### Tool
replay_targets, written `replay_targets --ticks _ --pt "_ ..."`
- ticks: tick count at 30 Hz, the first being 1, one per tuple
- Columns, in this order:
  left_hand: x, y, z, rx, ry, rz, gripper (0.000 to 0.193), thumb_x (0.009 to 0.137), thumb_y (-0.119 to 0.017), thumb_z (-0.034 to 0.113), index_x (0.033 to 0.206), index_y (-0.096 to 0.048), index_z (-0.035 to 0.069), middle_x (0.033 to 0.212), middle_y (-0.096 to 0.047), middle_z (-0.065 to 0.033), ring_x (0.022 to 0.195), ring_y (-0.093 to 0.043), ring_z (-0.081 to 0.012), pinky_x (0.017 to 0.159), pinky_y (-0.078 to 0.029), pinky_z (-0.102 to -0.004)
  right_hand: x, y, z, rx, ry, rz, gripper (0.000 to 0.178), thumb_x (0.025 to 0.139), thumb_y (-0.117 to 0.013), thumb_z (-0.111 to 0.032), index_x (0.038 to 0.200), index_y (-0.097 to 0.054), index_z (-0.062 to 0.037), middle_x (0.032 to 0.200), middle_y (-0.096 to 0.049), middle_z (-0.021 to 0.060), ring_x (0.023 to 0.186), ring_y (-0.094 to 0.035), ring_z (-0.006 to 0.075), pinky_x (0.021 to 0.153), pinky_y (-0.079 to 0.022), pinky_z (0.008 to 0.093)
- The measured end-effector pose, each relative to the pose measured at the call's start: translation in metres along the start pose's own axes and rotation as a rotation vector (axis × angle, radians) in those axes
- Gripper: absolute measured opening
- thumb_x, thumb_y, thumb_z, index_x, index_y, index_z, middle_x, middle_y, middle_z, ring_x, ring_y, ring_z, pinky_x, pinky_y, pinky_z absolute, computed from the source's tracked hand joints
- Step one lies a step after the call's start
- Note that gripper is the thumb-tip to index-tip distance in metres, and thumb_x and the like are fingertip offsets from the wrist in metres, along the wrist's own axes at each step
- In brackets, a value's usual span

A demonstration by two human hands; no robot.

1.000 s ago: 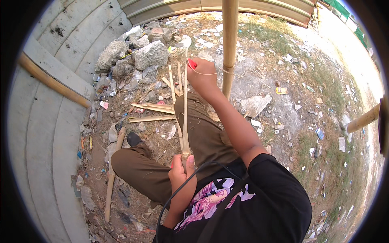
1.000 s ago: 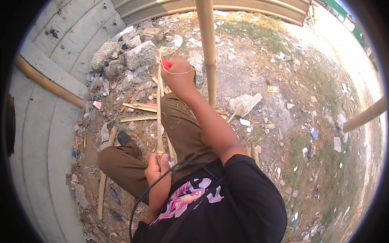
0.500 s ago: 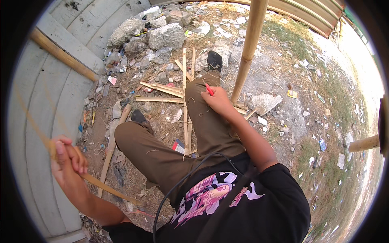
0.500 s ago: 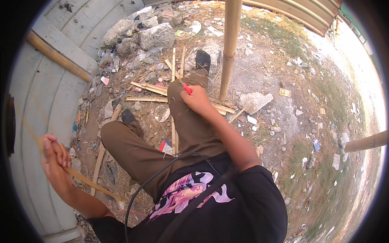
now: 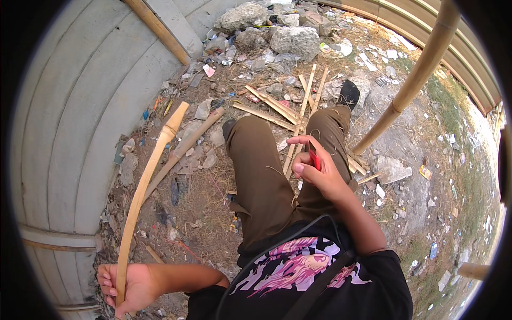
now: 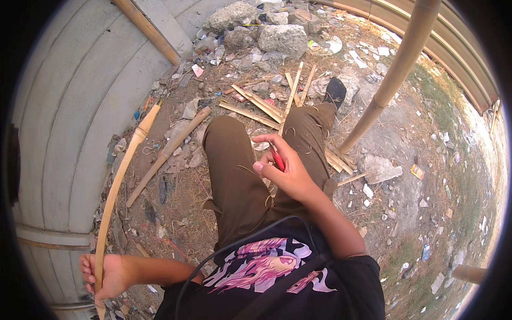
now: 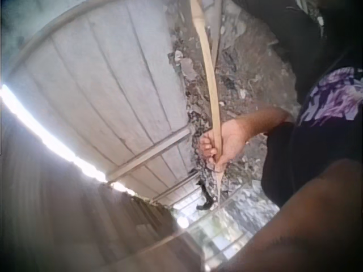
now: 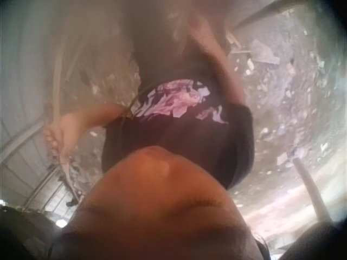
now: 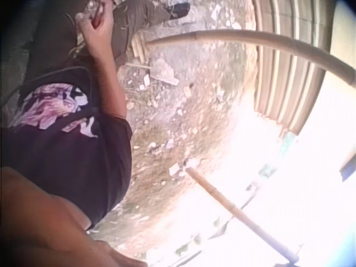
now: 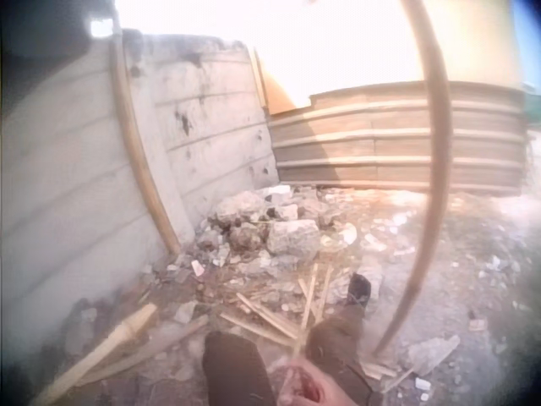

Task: The person sits on the ground and uses a red utility knife to shave thin strips from a piece of wood held against their leg. They repeatedly scrape the blade along the wood to create shavings, which fall to the ground.

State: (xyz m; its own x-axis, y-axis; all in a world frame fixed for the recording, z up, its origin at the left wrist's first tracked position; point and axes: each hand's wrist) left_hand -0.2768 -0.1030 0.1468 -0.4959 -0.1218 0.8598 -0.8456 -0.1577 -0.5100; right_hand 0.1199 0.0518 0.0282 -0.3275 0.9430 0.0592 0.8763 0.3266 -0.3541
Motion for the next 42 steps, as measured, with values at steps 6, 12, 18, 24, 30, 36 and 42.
replay_targets --ticks 6,12,18,24,30,36,42 --pt "-0.145 -0.081 -0.019 0.008 0.825 0.246 0.049 0.112 -0.039 0.05 0.143 -0.047 0.014 0.124 -0.059 -0.0064 0.123 -0.053 -0.0229 0.101 -0.044 -0.0486 0.009 -0.039 0.006 0.167 0.046 0.143 0.06 0.102 -0.067 -0.031 0.148 -0.045 0.0006 0.103 -0.073 0.0108 0.049 -0.036 -0.0005 0.047 -0.031 0.0177" --pt "-0.235 -0.118 -0.007 -0.336 1.558 0.146 0.066 0.113 -0.035 0.047 0.168 -0.007 0.023 0.156 -0.045 -0.0132 0.137 -0.049 -0.0228 0.104 -0.05 -0.0466 0.012 -0.006 -0.001 -0.075 0.176 0.428 0.048 0.099 -0.073 -0.024 0.136 -0.055 -0.0003 0.105 -0.074 0.0077 0.059 -0.045 0.0004 0.053 -0.036 0.0197" --pt "-0.245 -0.128 -0.017 -0.394 1.671 0.127 0.066 0.114 -0.035 0.045 0.168 -0.003 0.025 0.161 -0.038 -0.0156 0.138 -0.052 -0.0243 0.111 -0.052 -0.0407 -0.016 0.023 -0.005 -0.587 0.178 0.605 0.022 0.093 -0.079 -0.018 0.106 -0.071 -0.0022 0.085 -0.069 0.0049 0.071 -0.061 0.0055 0.062 -0.049 0.0243" --pt "-0.247 -0.131 -0.034 -0.545 1.764 0.361 0.067 0.112 -0.035 0.049 0.168 -0.006 0.025 0.159 -0.041 -0.0136 0.139 -0.052 -0.0261 0.112 -0.052 -0.0392 -0.024 0.017 -0.019 -1.077 0.579 0.224 0.043 0.08 -0.084 -0.012 0.122 -0.073 -0.0112 0.125 -0.072 0.011 0.101 -0.074 0.0295 0.082 -0.059 0.0376" --pt "-0.243 -0.134 -0.04 -0.655 2.052 0.356 0.065 0.112 -0.034 0.05 0.167 -0.012 0.023 0.16 -0.04 -0.0172 0.148 -0.041 -0.038 0.114 -0.049 -0.0479 -0.004 0.05 -0.014 -1.254 0.576 0.147 0.034 0.078 -0.077 -0.008 0.111 -0.075 -0.0169 0.116 -0.072 0.0013 0.087 -0.074 0.0259 0.069 -0.058 0.0375" --pt "-0.171 -0.115 -0.038 -0.577 2.603 -0.682 0.067 0.11 -0.051 0.039 0.156 -0.027 -0.003 0.148 -0.05 -0.024 0.121 -0.065 -0.0381 0.096 -0.055 -0.0418 0.004 0.078 -0.032 -1.372 0.396 -0.031 0.034 0.075 -0.073 0.006 0.104 -0.076 -0.0111 0.107 -0.071 0.0055 0.095 -0.074 0.0267 0.078 -0.057 0.0378" --pt "-0.128 -0.123 -0.06 0.394 1.191 -1.599 0.067 0.101 -0.071 0.022 0.152 -0.035 -0.003 0.124 -0.06 -0.0149 0.103 -0.064 -0.0234 0.09 -0.053 -0.0345 0.024 0.1 -0.046 -1.253 0.403 -0.213 0.03 0.078 -0.074 0.003 0.106 -0.075 -0.0101 0.112 -0.07 0.0064 0.098 -0.072 0.0276 0.081 -0.057 0.0376"
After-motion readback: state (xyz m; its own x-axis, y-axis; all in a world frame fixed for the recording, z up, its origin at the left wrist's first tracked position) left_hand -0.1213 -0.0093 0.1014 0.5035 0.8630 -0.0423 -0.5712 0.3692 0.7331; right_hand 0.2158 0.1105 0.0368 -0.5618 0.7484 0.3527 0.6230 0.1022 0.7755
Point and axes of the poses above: each hand's wrist, its own x-axis towards the middle knuckle, its own y-axis out of the back of the hand, z = x × y
